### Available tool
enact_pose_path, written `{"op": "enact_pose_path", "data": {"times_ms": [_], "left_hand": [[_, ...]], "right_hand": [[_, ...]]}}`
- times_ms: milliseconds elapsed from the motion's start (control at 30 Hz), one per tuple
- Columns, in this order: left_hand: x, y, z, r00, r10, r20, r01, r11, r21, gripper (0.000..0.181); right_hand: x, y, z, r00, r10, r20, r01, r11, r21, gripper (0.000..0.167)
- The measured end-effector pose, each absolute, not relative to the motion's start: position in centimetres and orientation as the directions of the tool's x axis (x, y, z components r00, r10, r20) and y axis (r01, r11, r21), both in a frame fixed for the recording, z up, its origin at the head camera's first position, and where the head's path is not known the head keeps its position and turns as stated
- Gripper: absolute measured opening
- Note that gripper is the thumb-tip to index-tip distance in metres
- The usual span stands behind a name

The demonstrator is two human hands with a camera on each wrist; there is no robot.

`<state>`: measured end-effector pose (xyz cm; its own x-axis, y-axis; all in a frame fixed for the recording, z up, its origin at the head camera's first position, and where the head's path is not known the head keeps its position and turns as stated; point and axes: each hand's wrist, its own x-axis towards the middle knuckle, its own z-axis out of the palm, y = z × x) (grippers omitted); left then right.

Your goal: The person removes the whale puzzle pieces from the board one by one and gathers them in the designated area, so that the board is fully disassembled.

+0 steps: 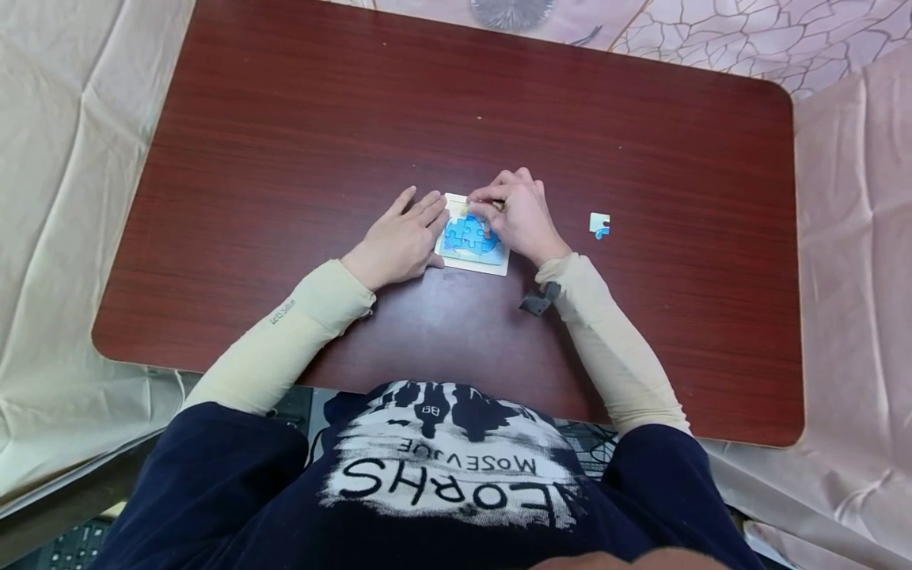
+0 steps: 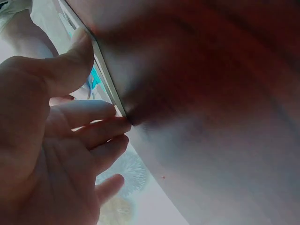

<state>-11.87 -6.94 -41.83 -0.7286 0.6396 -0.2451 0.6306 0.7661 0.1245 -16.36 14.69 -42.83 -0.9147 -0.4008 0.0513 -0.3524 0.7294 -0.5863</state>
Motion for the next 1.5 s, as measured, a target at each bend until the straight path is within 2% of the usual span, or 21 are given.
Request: {"op": "enact_pose_path", "data": {"times_ms": [300, 667, 967, 1300, 1500], "left_hand": [[-12.2, -7.1, -41.9, -0.73, 0.65, -0.211, 0.624, 0.76, 0.181, 0.07], [-12.2, -7.2, -42.0, -0.744, 0.634, -0.214, 0.591, 0.772, 0.233, 0.07], [-12.1, -7.2, -41.7, -0.728, 0.644, -0.233, 0.601, 0.764, 0.234, 0.068], [-12.1, -6.5, -41.1, -0.688, 0.669, -0.283, 0.649, 0.741, 0.174, 0.066], [-12.1, -6.5, -40.9, -0.688, 0.662, -0.296, 0.654, 0.743, 0.141, 0.065]], "right_hand": [[-16.5, 14.6, -42.8, -0.919, -0.392, 0.035, -0.335, 0.735, -0.59, 0.02], [-16.8, 14.7, -42.9, -0.89, -0.454, 0.043, -0.38, 0.685, -0.622, 0.011], [-16.7, 14.6, -43.0, -0.897, -0.441, 0.036, -0.366, 0.694, -0.62, 0.01], [-16.4, 15.3, -43.1, -0.852, -0.519, 0.071, -0.436, 0.627, -0.646, 0.004], [-16.3, 14.7, -42.8, -0.912, -0.41, -0.012, -0.305, 0.698, -0.648, 0.015]]}}
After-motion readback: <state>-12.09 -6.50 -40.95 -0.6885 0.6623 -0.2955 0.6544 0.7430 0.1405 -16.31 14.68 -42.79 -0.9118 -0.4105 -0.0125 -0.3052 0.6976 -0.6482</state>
